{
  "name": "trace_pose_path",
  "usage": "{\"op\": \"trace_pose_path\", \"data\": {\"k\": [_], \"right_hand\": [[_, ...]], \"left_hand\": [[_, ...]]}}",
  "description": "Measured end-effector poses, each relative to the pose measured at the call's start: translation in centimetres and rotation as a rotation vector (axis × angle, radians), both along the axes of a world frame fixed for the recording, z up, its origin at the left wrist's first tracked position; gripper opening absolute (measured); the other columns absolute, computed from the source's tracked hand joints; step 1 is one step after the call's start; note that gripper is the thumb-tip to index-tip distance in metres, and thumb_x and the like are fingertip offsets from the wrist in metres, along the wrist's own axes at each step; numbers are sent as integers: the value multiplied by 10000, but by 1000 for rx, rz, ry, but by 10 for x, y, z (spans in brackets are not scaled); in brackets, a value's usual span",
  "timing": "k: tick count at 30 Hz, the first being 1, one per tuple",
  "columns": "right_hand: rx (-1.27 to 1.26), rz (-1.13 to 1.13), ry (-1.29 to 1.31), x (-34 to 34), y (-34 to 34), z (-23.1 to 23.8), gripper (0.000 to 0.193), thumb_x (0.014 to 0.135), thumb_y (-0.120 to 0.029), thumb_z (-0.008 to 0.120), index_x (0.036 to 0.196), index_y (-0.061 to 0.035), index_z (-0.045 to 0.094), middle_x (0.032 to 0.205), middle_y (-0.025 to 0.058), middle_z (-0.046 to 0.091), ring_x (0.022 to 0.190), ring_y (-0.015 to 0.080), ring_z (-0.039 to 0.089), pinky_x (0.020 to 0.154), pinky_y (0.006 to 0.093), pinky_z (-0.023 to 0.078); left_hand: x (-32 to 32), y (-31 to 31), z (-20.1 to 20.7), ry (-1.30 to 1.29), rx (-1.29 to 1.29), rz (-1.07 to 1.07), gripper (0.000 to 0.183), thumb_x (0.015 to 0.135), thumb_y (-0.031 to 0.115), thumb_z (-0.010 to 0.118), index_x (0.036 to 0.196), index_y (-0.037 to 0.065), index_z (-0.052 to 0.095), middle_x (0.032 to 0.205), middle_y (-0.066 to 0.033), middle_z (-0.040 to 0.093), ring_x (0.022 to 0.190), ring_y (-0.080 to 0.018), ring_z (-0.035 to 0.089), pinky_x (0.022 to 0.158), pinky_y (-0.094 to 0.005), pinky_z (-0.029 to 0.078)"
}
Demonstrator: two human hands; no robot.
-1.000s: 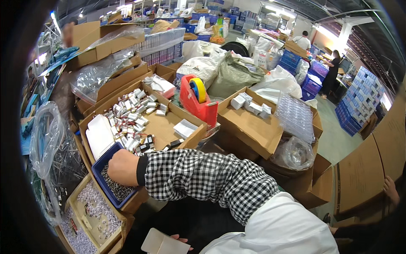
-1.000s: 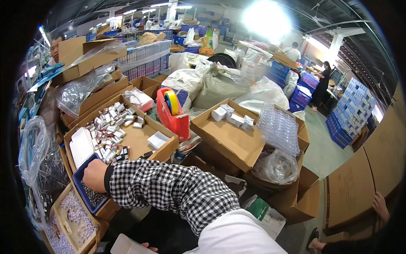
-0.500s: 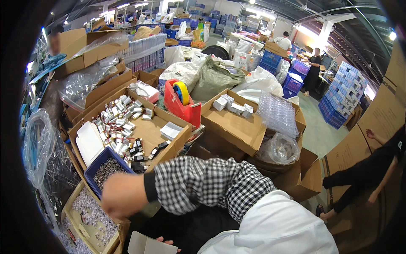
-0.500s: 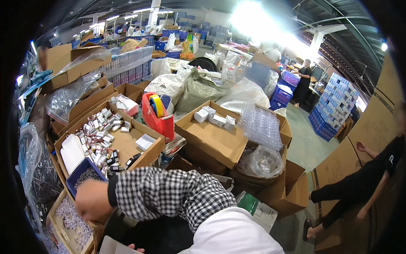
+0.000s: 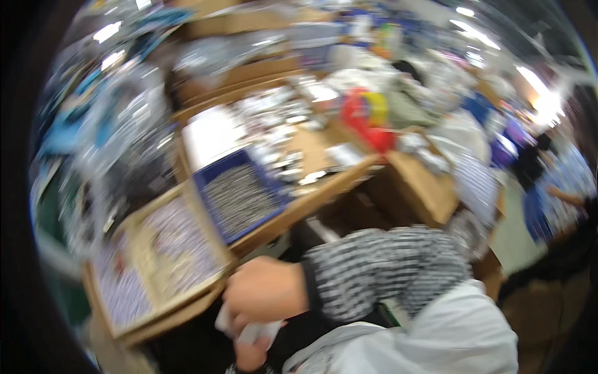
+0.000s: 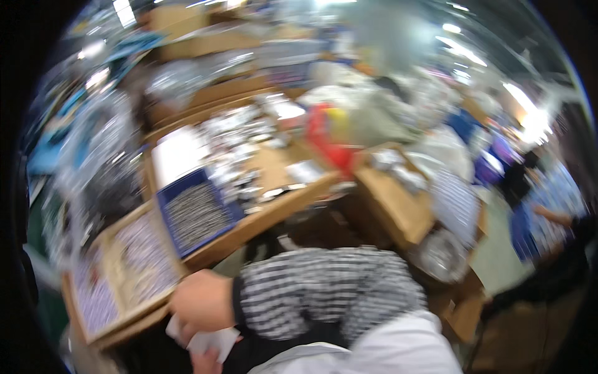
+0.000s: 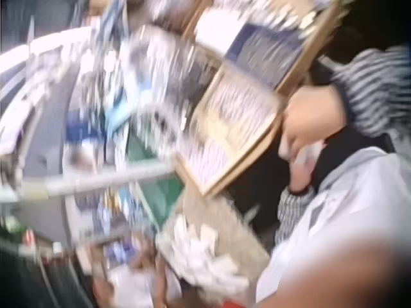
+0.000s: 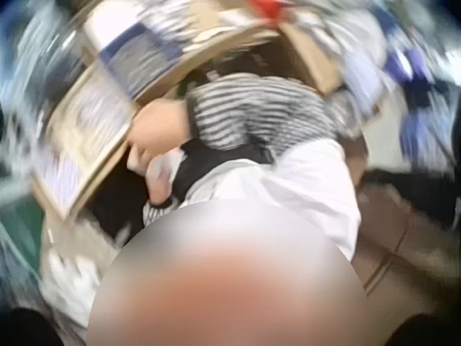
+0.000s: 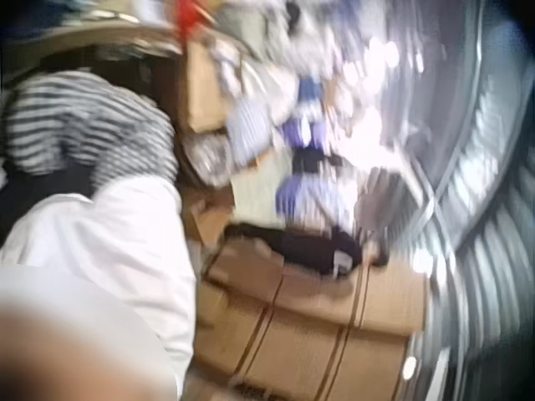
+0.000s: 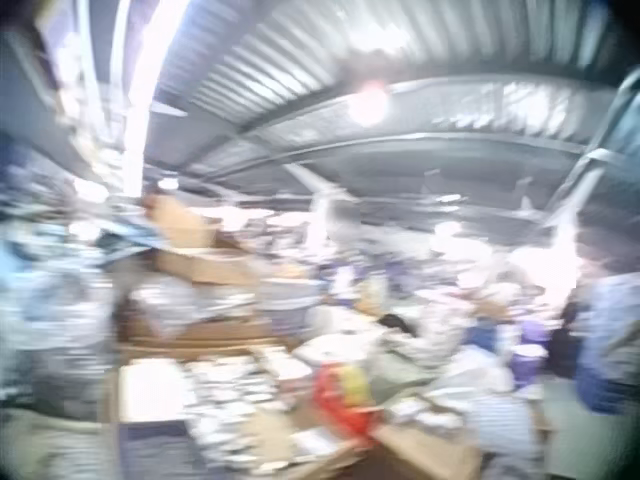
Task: The person assembles small electronic components into white boxes at a factory workstation. They repeatedly pick up components, place them into boxes, and seal the boxes using a tape dispenser. Other workers are visible in the background performing similar tasks.
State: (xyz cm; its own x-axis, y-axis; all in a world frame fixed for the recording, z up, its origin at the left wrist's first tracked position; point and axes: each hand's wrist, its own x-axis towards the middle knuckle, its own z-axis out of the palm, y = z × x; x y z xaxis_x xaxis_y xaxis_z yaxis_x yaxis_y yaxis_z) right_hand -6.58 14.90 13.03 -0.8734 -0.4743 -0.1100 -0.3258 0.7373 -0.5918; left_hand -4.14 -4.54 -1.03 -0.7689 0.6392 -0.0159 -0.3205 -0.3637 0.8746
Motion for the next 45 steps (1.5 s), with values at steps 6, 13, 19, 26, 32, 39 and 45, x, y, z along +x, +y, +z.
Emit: {"op": "trace_pose_path", "data": {"k": [6,13,19,26,32,39,45], "right_hand": [[104,167,61,-18,-21,22,111,817,-183,601,842,-90,655,692,91,647,659,283,654,569,366,517],[279,79,436,-93,-20,26,128,856,-181,628,886,-68,680,771,83,683,652,246,659,601,332,530],[297,80,372,-140,-31,-4,182,850,-209,619,939,-63,681,893,93,666,845,268,638,750,374,501],[279,117,292,-148,-34,-8,156,818,-154,636,908,-37,686,884,119,634,854,304,618,779,392,485],[130,128,306,-152,-47,6,130,839,-130,585,888,-24,642,788,148,647,754,318,631,715,409,502],[13,259,492,-190,-97,-12,143,816,-135,638,875,-8,668,825,133,657,771,307,626,717,369,507],[164,291,381,-212,-119,-26,173,809,-171,617,870,-24,687,806,172,645,812,333,621,768,417,500]], "left_hand": [[-8,-14,-2,-115,123,-233,667,851,173,688,1378,12,313,1258,-145,524,1131,-234,557,948,-382,470],[-5,-20,12,-212,131,-207,844,794,266,745,1425,24,239,1346,-188,438,1189,-291,500,933,-432,483],[-4,-26,9,-209,120,-215,859,800,283,738,1429,17,217,1354,-199,425,1188,-296,497,934,-427,482],[-5,-33,3,-191,84,-223,837,814,264,726,1433,26,215,1365,-181,417,1206,-284,483,949,-409,472],[-6,-37,-8,-198,73,-226,833,818,233,722,1442,38,206,1383,-164,405,1224,-273,469,966,-401,459],[-4,-38,-13,-193,74,-232,840,834,243,709,1453,39,181,1405,-157,385,1238,-265,455,977,-401,448],[-3,-50,-15,-190,56,-174,835,844,255,696,1457,37,171,1404,-159,384,1231,-262,461,962,-401,460]]}}
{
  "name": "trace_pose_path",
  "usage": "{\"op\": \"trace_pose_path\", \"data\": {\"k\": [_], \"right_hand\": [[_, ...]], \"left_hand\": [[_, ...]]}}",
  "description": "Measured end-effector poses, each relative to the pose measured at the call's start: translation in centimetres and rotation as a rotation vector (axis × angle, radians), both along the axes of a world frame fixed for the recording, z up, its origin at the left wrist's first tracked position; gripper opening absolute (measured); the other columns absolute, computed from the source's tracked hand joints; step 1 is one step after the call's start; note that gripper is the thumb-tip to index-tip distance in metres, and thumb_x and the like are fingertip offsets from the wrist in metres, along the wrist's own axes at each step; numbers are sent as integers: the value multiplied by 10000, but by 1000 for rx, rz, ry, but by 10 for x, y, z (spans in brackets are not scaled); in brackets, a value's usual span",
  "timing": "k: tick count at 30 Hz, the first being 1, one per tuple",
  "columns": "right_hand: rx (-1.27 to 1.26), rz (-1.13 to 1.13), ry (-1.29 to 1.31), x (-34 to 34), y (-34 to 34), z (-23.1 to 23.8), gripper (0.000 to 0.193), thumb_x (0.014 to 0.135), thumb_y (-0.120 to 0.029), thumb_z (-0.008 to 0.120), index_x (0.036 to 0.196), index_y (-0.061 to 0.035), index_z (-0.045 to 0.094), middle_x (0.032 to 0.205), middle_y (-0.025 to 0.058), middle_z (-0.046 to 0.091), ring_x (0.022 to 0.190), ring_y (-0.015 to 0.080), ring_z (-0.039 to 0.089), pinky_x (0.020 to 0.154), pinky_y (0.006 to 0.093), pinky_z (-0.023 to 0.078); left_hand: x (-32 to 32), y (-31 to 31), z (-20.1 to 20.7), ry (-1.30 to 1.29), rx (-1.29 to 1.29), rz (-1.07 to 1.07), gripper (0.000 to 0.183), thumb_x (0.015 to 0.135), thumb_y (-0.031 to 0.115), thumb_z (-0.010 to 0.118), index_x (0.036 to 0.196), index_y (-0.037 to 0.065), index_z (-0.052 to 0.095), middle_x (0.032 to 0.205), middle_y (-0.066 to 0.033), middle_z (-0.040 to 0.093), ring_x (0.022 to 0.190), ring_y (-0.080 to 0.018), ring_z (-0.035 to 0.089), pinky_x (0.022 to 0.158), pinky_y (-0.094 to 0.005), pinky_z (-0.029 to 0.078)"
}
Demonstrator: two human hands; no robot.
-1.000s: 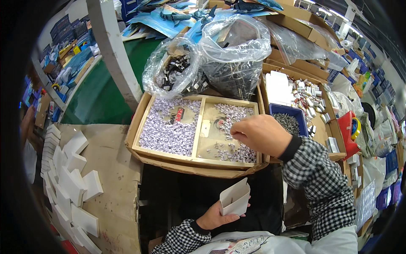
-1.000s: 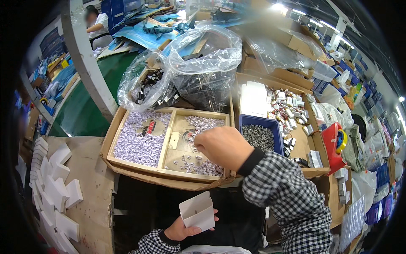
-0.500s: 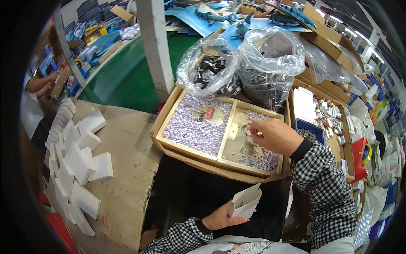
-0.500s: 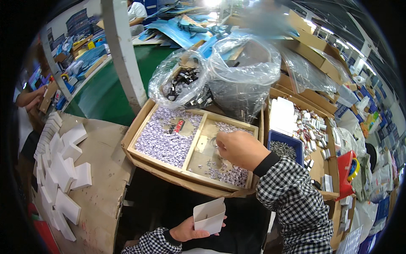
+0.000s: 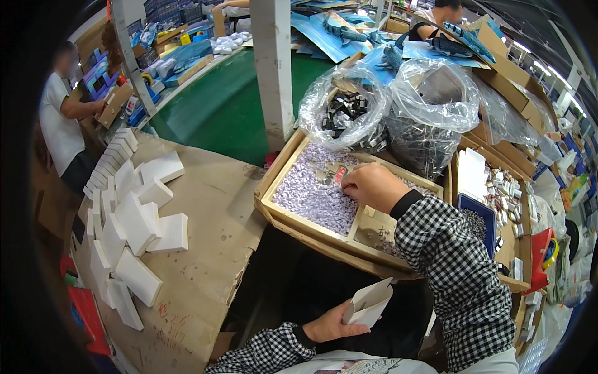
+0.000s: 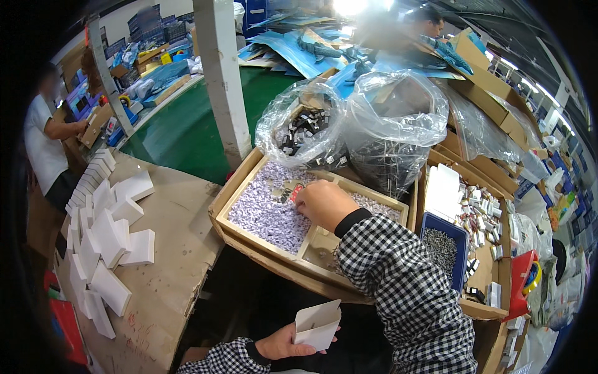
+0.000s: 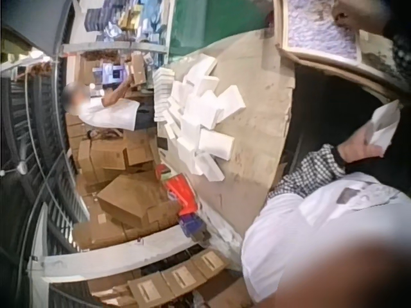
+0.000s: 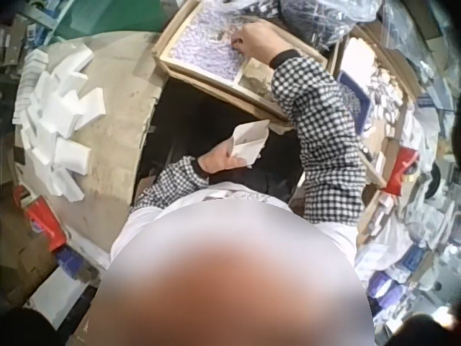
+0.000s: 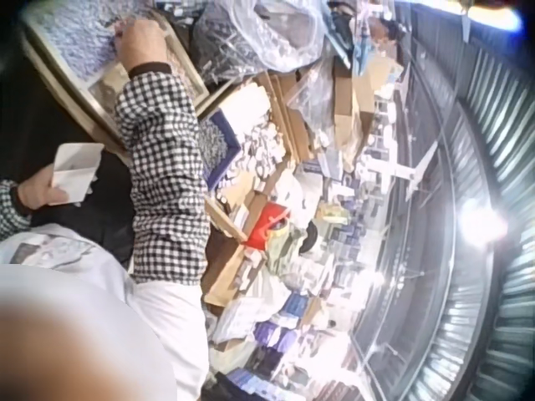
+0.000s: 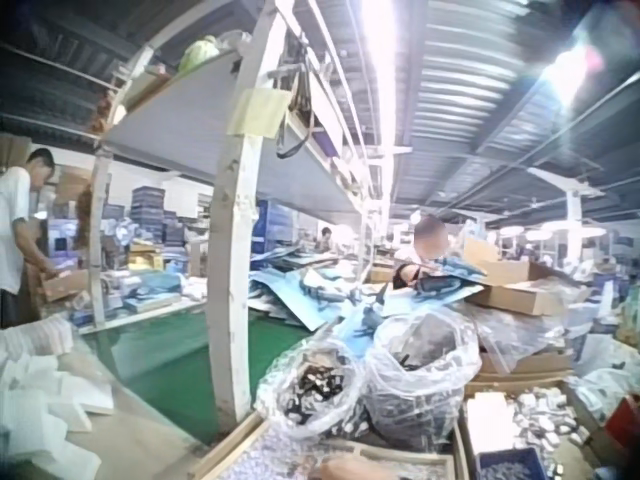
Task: The person assembles small electronic components into white boxes at a factory workstation. They repeatedly pick up components, place them into boxes, and seal the boxes using a tape dispenser. Other workers are visible in the background performing similar tasks.
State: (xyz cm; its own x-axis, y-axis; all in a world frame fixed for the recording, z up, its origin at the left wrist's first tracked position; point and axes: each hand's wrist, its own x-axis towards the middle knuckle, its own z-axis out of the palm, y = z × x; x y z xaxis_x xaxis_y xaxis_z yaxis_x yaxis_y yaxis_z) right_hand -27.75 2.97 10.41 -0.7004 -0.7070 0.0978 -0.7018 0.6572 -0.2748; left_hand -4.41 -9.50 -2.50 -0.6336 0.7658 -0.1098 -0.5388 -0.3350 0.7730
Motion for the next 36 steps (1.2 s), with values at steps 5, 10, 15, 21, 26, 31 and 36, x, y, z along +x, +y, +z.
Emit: {"op": "trace_pose_path", "data": {"k": [5,10,15,21,26,31,36], "right_hand": [[-67,-18,-4,-4,-1,5,179,789,-147,650,891,-5,685,828,167,645,787,328,617,738,393,495],[-258,-64,-267,12,4,33,199,837,-184,633,906,-2,674,806,160,663,712,272,635,682,343,501],[-286,14,-614,60,28,65,225,876,-197,644,983,-3,684,820,83,693,656,120,630,625,256,509],[-140,175,-276,134,52,69,140,806,-155,668,887,-43,688,746,99,672,645,234,659,596,311,528],[-53,27,-233,175,79,66,224,838,-242,633,974,-66,658,800,96,648,687,267,646,601,343,515],[-309,-200,155,214,106,37,276,758,-132,716,1007,-45,637,841,103,644,742,279,637,652,348,508],[-1104,-599,-120,260,87,-29,330,829,-9,575,1158,19,568,1129,109,603,970,183,580,822,286,458]], "left_hand": [[0,-5,4,20,-8,51,828,843,256,691,1454,38,177,1390,-167,398,1221,-275,468,942,-408,476],[-6,-10,21,-82,83,92,854,804,275,714,1446,40,202,1376,-189,407,1216,-296,472,931,-425,482],[-10,-12,32,-131,158,171,844,793,291,727,1427,22,239,1347,-216,425,1193,-320,496,888,-444,509],[-9,4,33,-77,138,148,785,804,319,727,1400,44,297,1306,-192,474,1189,-314,505,908,-426,501],[-6,27,40,50,125,0,685,871,288,666,1392,19,311,1285,-125,495,1191,-216,505,1009,-359,410],[13,41,32,102,121,45,603,906,249,636,1376,9,343,1262,-87,508,1153,-159,497,997,-325,399],[29,55,21,233,-2,191,437,916,322,624,1209,17,514,1022,-31,584,929,-98,514,812,-263,454]]}}
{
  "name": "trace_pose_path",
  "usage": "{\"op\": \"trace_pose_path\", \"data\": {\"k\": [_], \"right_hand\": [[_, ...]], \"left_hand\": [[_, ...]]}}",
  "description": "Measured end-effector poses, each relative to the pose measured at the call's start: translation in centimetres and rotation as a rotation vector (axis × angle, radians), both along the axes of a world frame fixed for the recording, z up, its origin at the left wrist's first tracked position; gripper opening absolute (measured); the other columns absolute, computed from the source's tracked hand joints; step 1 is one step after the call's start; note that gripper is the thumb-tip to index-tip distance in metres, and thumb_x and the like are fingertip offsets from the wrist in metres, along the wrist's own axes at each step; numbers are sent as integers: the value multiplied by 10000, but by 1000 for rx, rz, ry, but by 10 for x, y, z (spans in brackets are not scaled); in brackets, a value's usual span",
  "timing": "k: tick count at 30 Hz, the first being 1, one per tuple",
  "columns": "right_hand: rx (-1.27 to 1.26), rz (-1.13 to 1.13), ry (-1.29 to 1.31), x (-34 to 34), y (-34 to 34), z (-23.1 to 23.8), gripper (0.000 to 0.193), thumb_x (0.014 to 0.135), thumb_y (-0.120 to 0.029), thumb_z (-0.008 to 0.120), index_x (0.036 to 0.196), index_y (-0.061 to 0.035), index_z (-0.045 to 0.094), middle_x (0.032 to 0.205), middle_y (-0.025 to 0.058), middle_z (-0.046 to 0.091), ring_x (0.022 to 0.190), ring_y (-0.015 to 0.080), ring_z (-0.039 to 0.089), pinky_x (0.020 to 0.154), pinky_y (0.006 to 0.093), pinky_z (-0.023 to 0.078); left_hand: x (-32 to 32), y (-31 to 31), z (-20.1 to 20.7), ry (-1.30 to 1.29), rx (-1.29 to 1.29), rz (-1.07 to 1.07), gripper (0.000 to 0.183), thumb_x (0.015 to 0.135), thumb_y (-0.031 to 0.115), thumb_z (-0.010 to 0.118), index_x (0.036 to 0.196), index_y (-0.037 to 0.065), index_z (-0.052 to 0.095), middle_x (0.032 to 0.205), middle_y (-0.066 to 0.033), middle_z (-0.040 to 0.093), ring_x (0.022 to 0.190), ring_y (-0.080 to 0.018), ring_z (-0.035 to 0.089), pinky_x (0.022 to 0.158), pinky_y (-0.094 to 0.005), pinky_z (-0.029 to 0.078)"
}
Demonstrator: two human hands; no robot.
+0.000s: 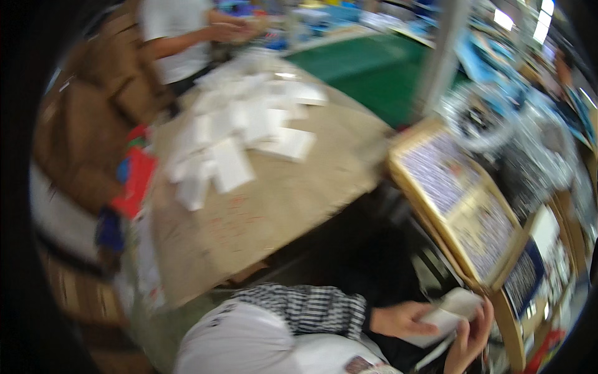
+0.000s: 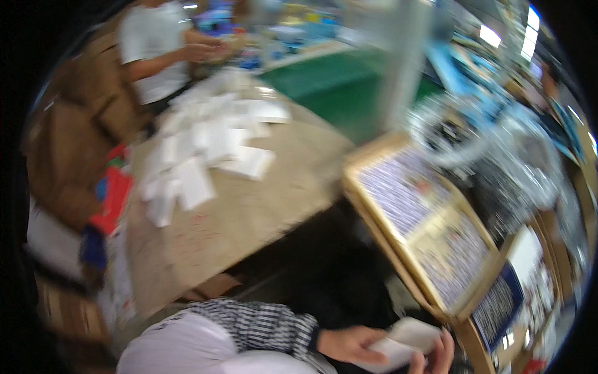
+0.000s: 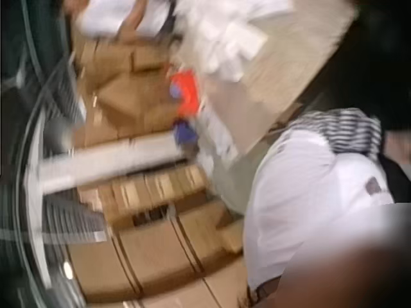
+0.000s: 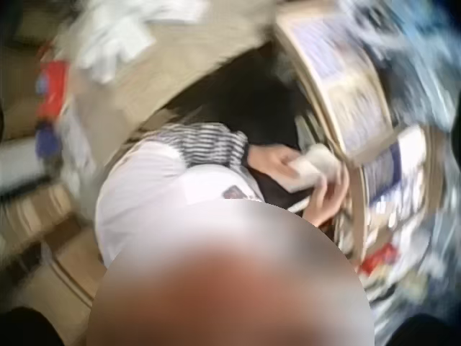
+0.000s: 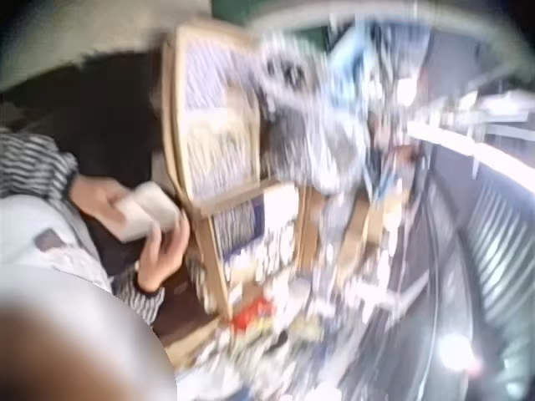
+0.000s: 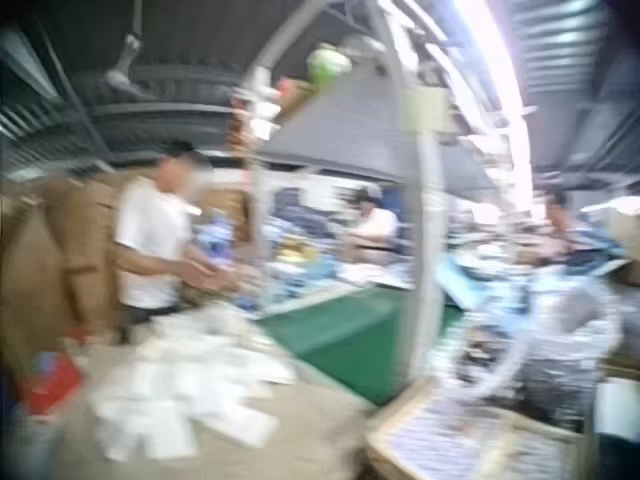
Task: The person assembles small electronic components into white boxes at a factory workstation. They repeatedly pick up components, place them into boxes, and seal the boxes using a tape dispenser. Other workers are visible in the background performing similar tasks.
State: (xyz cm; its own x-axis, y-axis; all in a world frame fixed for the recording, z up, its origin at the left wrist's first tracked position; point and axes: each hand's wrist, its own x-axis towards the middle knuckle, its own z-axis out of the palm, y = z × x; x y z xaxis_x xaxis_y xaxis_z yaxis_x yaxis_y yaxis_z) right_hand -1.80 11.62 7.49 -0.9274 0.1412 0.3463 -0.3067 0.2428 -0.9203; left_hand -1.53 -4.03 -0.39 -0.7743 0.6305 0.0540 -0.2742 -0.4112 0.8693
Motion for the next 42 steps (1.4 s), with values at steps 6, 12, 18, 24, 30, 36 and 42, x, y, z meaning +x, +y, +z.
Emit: {"op": "trace_pose_path", "data": {"k": [6,12,18,24,30,36,42], "right_hand": [[-20,-42,-7,18,14,-15,442,934,-163,587,1307,35,459,1183,202,577,1047,268,570,893,363,455],[21,-157,-95,29,25,-34,410,939,-176,575,1294,18,513,1231,191,577,1082,253,566,898,354,457],[21,-315,-223,58,41,-68,385,933,-117,564,1293,12,521,1233,163,586,1066,235,567,897,344,456],[59,-340,-233,81,42,-99,412,928,-104,571,1318,8,501,1336,173,513,1115,226,545,945,338,437],[-121,-327,-451,89,37,-99,434,940,-141,567,1332,20,476,1406,202,414,1240,277,439,1042,371,344],[-103,-272,-188,88,27,-95,439,924,-190,600,1293,25,503,1291,202,519,1162,273,487,1004,370,377],[-114,-241,-280,91,35,-114,438,915,-200,613,1272,31,508,1255,201,541,1140,268,493,987,375,388]], "left_hand": [[-3,30,2,311,6,503,578,972,271,511,1460,135,234,1210,-142,589,1040,-203,600,898,-308,479],[11,22,11,498,-361,531,417,930,151,569,1334,78,493,1138,-157,636,1008,-246,630,875,-322,483],[15,24,2,444,-490,282,436,920,215,576,1329,85,500,1210,-150,611,1084,-244,606,905,-322,476],[26,30,-28,344,-569,209,429,902,251,579,1300,97,530,1200,-140,619,1072,-240,614,913,-332,475],[28,29,-40,363,-602,184,407,910,273,562,1281,105,541,1156,-136,640,1031,-235,634,882,-331,491],[28,27,-35,262,-592,186,390,919,286,545,1267,108,540,1105,-132,656,984,-241,648,858,-332,501],[24,26,-39,205,-562,165,364,929,250,531,1263,105,517,1038,-119,660,895,-217,650,814,-314,505]]}}
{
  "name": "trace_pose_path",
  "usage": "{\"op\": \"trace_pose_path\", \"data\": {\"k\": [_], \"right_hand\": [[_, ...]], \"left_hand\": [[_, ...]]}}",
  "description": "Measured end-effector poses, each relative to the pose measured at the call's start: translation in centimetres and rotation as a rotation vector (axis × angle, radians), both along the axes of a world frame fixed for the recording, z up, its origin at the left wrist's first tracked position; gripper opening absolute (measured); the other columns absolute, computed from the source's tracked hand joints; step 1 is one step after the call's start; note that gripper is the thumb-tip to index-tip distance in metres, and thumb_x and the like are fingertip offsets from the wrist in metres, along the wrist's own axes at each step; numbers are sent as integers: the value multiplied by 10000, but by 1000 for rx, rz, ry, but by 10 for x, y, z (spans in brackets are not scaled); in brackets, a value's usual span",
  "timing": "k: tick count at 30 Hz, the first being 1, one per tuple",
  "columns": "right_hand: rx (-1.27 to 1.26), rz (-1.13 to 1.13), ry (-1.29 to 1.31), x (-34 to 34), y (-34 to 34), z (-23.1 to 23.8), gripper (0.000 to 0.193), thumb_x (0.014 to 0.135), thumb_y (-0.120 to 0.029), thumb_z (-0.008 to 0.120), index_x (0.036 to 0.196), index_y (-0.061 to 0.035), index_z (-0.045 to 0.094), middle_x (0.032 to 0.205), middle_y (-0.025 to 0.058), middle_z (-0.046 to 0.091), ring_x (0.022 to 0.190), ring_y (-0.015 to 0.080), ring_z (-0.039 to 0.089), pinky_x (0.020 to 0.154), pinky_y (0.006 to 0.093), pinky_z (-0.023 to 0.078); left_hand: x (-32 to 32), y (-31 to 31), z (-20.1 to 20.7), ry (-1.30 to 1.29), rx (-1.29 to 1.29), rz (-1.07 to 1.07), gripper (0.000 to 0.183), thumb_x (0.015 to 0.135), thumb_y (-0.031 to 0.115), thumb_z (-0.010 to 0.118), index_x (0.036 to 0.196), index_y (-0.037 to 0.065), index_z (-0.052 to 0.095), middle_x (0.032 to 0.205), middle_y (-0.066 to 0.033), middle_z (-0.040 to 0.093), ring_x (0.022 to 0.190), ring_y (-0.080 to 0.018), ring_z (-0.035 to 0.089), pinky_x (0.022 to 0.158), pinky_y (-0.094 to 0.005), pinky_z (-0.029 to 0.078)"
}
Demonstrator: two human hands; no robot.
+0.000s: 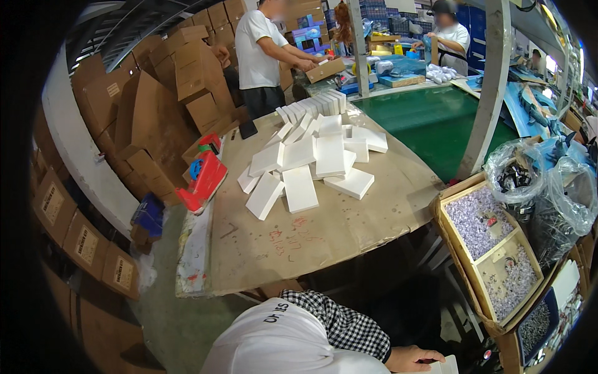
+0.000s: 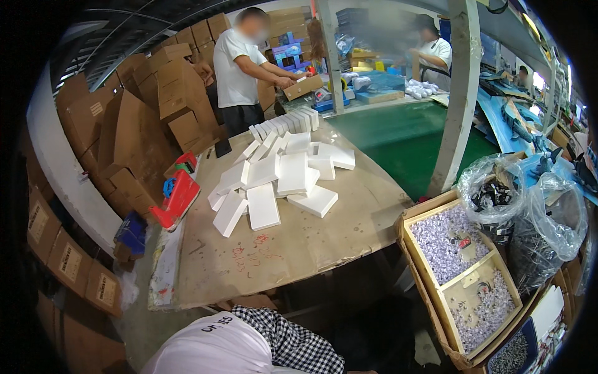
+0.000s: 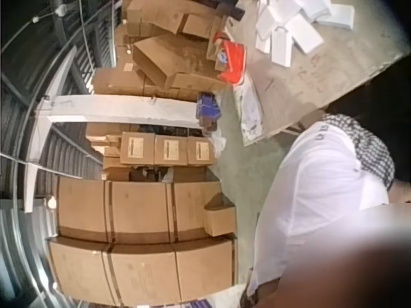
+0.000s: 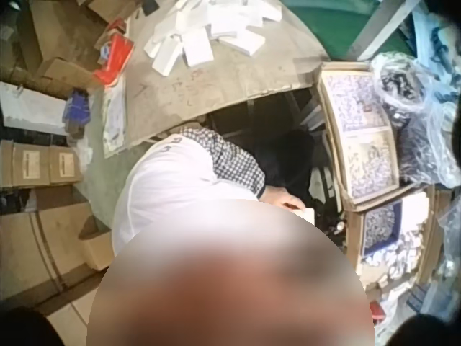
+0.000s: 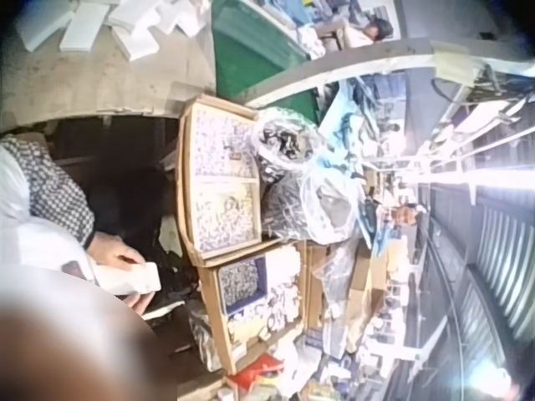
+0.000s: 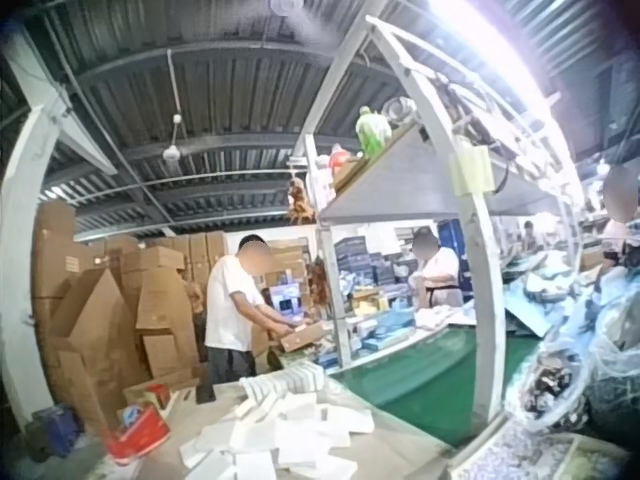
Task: The person assembles small electronic components into white boxes at a factory workstation. They repeatedly pick up components, place them into boxes, and seal the boxes using a tape dispenser. Other workers are visible in the background performing similar tasks.
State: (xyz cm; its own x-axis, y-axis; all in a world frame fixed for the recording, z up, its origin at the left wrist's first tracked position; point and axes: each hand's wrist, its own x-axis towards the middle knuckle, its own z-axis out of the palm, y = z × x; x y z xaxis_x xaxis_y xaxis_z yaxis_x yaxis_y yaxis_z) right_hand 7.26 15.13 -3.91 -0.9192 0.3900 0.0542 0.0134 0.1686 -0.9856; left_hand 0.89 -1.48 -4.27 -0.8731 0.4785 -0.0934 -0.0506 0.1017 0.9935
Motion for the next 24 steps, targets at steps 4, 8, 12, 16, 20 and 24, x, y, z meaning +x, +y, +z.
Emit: {"op": "trace_pose_path", "data": {"k": [4,8,12,16,20,24], "right_hand": [[-51,34,-76,2,9,-14,438,909,-206,622,1258,35,511,1231,201,555,1125,265,498,976,379,396],[-80,127,-144,-2,24,-18,304,906,-171,612,1126,26,542,1111,157,571,1028,245,496,935,383,395],[-197,217,-113,-11,33,-17,205,905,-131,591,1047,3,530,1073,125,537,995,222,468,918,380,379],[-231,238,-132,-16,29,-10,214,914,-122,575,1085,-5,521,1131,131,502,1026,215,446,923,390,375],[-237,232,-95,-23,28,1,205,929,-116,546,1101,-4,535,1154,132,502,1036,216,454,906,382,382],[-87,461,-165,-32,35,9,214,936,-111,527,1115,3,555,1139,132,533,1021,221,492,888,361,394]], "left_hand": [[-2,-2,-3,121,-21,-21,351,935,252,524,1251,101,524,1001,-114,667,878,-215,652,796,-315,506],[-10,-3,-2,180,-76,-65,295,916,274,570,1140,89,619,958,-102,684,858,-202,663,759,-322,511],[-26,4,-5,76,137,-120,87,916,134,521,910,50,500,759,-40,544,677,-135,509,651,-284,431],[-34,3,-8,36,132,-117,130,895,130,546,825,47,475,731,-19,509,661,-127,473,626,-288,404],[-36,2,-1,-46,132,-82,106,891,112,547,840,45,483,786,-27,543,718,-125,494,664,-288,412],[-35,-1,10,-241,295,3,71,890,82,545,948,43,532,912,-61,615,825,-126,539,761,-290,434]]}}
